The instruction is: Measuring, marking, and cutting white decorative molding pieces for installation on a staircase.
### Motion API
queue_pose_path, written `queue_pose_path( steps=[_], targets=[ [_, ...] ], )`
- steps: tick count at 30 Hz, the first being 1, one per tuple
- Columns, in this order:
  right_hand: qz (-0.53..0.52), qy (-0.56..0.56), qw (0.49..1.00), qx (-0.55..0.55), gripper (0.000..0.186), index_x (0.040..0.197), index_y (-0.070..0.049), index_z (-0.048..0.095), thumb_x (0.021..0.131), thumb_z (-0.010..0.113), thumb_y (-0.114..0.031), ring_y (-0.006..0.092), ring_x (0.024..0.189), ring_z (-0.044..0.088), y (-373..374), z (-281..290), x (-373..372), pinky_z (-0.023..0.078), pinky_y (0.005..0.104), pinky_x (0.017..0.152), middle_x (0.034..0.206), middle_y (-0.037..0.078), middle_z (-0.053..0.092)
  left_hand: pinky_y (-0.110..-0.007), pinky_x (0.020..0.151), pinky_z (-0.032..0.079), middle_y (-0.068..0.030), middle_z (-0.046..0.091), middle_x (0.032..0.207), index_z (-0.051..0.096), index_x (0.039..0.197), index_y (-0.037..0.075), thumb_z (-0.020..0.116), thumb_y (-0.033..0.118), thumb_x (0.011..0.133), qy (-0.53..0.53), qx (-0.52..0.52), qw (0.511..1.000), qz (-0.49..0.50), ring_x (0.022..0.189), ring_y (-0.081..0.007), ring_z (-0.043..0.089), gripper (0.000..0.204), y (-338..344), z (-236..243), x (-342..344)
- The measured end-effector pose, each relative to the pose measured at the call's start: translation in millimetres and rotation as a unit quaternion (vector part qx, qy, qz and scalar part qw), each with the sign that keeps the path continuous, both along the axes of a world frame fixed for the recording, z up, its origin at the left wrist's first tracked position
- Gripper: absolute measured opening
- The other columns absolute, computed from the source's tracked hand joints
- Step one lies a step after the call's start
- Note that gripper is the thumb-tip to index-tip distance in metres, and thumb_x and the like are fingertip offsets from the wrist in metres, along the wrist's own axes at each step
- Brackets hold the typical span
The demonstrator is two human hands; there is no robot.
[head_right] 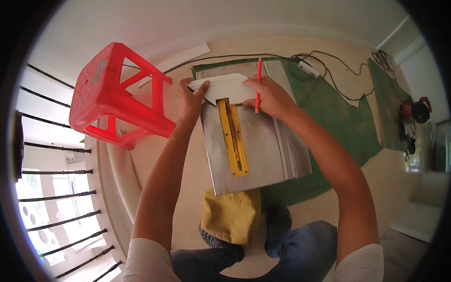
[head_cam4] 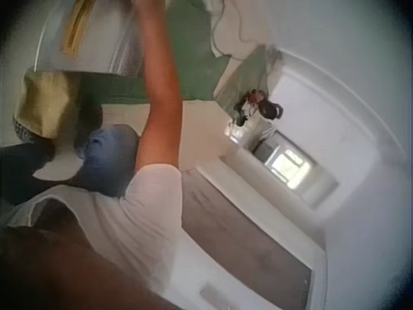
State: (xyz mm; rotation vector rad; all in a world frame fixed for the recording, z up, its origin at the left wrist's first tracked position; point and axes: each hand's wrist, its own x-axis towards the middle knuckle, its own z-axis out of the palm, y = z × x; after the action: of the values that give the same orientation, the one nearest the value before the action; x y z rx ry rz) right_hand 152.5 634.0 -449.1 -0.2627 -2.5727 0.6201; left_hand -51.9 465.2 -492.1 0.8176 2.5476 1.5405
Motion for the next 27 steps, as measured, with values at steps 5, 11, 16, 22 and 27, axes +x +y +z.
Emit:
queue_pose_path(
  steps=[5, 11, 16, 22, 27],
  targets=[
    [-0.013, -0.05, 0.999, -0.007, 0.033, 0.113, -0.006, 0.065, 0.094, 0.071, -0.032, 0.0357, 0.087, 0.067, 43.8, -14.7, -37.4, 0.053, 0.0411, 0.077, 0.099, 0.016, 0.07, -0.045, 0.096, 0.044, -0.0223, 0.059, 0.117, 0.053, 0.125, -0.002, 0.081, 0.036, 0.084, -0.012, 0.044, 0.999, -0.002, 0.109, -0.0371, 0.055, 0.062, 2.2, -36.1, 0.1],
    [-0.072, -0.171, 0.968, -0.167, 0.037, 0.11, -0.006, 0.066, 0.102, 0.057, -0.041, 0.0232, 0.083, 0.067, 154.5, -29.6, -112.7, 0.054, 0.0355, 0.074, 0.099, 0.008, 0.072, -0.043, 0.093, 0.046, -0.0219, 0.059, 0.115, 0.053, 0.123, -0.003, 0.082, 0.033, 0.084, -0.021, 0.05, 0.999, -0.006, 0.105, -0.0338, 0.056, 0.06, 14.0, -28.1, 10.1],
    [-0.148, -0.494, 0.837, -0.181, 0.039, 0.114, -0.012, 0.069, 0.095, 0.061, -0.046, 0.0191, 0.092, 0.064, 176.3, -50.3, -146.6, 0.05, 0.0396, 0.079, 0.107, 0.007, 0.071, -0.042, 0.091, 0.046, -0.0211, 0.058, 0.115, 0.052, 0.123, -0.002, 0.081, 0.032, 0.085, -0.043, 0.055, 0.998, -0.005, 0.103, -0.0329, 0.056, 0.059, 12.6, -35.5, 3.0],
    [-0.123, -0.415, 0.885, -0.171, 0.041, 0.116, -0.008, 0.068, 0.096, 0.061, -0.043, 0.022, 0.105, 0.064, 193.9, -67.8, -134.5, 0.048, 0.0408, 0.09, 0.113, 0.011, 0.071, -0.041, 0.088, 0.047, -0.0209, 0.058, 0.114, 0.052, 0.123, -0.002, 0.081, 0.032, 0.085, -0.049, 0.044, 0.998, -0.015, 0.098, -0.0305, 0.056, 0.059, 17.4, -26.8, 12.0],
    [-0.086, 0.033, 0.993, -0.074, 0.03, 0.119, -0.004, 0.063, 0.1, 0.06, -0.028, 0.0272, 0.102, 0.067, 147.3, -60.5, -89.3, 0.051, 0.0378, 0.09, 0.113, 0.012, 0.072, -0.04, 0.086, 0.048, -0.0206, 0.059, 0.109, 0.052, 0.122, -0.003, 0.081, 0.034, 0.084, -0.062, 0.038, 0.997, -0.024, 0.095, -0.0293, 0.057, 0.06, 14.4, -30.0, 8.8]
  ],
)
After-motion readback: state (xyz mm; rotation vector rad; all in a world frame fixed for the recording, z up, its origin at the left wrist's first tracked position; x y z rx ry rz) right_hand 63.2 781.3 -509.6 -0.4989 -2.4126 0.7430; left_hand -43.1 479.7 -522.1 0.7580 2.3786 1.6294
